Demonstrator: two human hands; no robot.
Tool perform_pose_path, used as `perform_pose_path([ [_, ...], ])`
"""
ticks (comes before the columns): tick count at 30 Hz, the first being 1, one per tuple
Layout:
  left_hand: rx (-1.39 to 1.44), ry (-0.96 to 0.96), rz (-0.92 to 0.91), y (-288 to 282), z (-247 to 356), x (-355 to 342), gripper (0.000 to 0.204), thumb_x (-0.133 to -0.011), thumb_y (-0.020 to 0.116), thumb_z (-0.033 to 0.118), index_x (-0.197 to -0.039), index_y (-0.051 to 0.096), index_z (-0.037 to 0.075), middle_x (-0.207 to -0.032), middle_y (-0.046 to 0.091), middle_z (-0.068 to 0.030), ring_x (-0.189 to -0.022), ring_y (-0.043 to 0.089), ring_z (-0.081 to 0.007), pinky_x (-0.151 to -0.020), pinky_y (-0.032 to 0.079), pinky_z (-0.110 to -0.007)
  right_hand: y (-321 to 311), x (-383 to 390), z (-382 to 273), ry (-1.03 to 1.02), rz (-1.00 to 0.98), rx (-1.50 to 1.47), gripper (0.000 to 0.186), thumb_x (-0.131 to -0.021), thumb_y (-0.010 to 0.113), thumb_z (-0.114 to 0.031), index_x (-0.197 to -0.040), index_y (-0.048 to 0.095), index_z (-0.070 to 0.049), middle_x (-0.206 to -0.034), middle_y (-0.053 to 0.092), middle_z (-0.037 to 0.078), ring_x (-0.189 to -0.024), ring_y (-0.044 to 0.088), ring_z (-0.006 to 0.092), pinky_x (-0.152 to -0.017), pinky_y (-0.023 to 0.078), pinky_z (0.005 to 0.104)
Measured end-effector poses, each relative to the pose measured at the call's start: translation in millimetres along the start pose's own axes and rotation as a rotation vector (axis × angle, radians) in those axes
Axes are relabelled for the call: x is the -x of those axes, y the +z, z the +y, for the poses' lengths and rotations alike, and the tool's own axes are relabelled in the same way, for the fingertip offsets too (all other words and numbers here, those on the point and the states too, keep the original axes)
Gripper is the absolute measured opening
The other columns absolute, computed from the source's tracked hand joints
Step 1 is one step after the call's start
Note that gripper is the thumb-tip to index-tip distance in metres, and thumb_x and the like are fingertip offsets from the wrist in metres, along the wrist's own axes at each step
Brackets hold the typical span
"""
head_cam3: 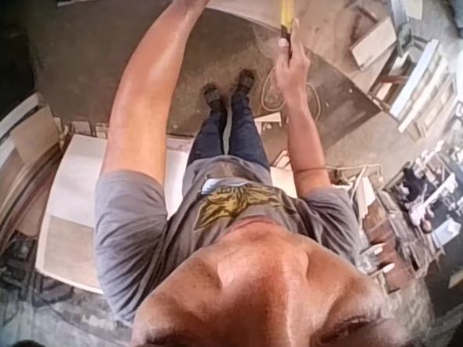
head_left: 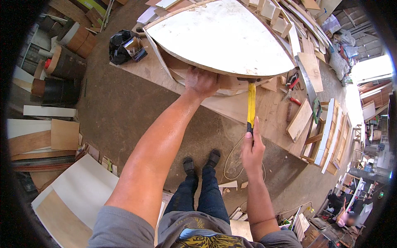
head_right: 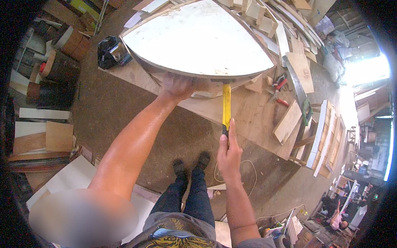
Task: The person saws a piece of wood using a hand saw, then positions wooden boards together to form a small shelf unit, hammering nails into the wood to secure the joints.
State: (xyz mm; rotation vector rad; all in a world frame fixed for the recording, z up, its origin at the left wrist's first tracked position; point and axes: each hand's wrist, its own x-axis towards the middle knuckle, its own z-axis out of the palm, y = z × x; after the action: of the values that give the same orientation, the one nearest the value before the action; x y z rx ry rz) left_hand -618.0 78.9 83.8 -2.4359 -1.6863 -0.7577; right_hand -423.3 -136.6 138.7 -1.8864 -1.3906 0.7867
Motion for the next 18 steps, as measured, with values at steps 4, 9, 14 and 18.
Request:
perform_pose_path([
  [4,0.007,-0.024,-0.138,6.1,0.2,-0.6,0.05,-0.096,0.06,0.043,-0.134,0.067,0.012,-0.135,0.067,-0.0124,-0.126,0.062,-0.0326,-0.106,0.046,-0.054,4.8,-4.9,5.3,-0.037,-0.04,0.089,0.057,-0.109,0.053,-0.018,-0.164,0.036,-0.02,-0.074,0.057,0.018,-0.062,0.053,0.0156,-0.063,0.048,0.0349],
  [9,-0.006,-0.073,-0.384,-7.5,-0.2,-9.2,0.048,-0.103,0.049,0.04,-0.14,0.063,0.014,-0.139,0.066,-0.0118,-0.133,0.058,-0.0302,-0.114,0.039,-0.053,-8.3,1.9,-17.6,-0.001,-0.014,0.011,0.057,-0.109,0.054,-0.02,-0.163,0.036,-0.021,-0.073,0.056,0.018,-0.06,0.052,0.0164,-0.061,0.048,0.0351],
  [14,0.059,-0.113,-0.299,-8.9,4.2,-10.3,0.047,-0.104,0.047,0.04,-0.14,0.064,0.014,-0.139,0.066,-0.0115,-0.131,0.059,-0.0297,-0.115,0.038,-0.053,6.4,-7.7,5.3,-0.035,-0.023,0.231,0.057,-0.109,0.054,-0.021,-0.163,0.036,-0.021,-0.068,0.054,0.018,-0.055,0.053,0.0193,-0.057,0.047,0.037],
  [18,-0.009,-0.076,-0.284,-13.3,2.4,-9.6,0.048,-0.104,0.048,0.042,-0.14,0.063,0.014,-0.14,0.065,-0.0109,-0.132,0.059,-0.0283,-0.115,0.038,-0.052,-2.1,-2.9,-11.5,-0.068,0.004,0.101,0.056,-0.109,0.054,-0.024,-0.163,0.038,-0.023,-0.068,0.056,0.02,-0.054,0.06,0.0294,-0.057,0.048,0.0417],
])
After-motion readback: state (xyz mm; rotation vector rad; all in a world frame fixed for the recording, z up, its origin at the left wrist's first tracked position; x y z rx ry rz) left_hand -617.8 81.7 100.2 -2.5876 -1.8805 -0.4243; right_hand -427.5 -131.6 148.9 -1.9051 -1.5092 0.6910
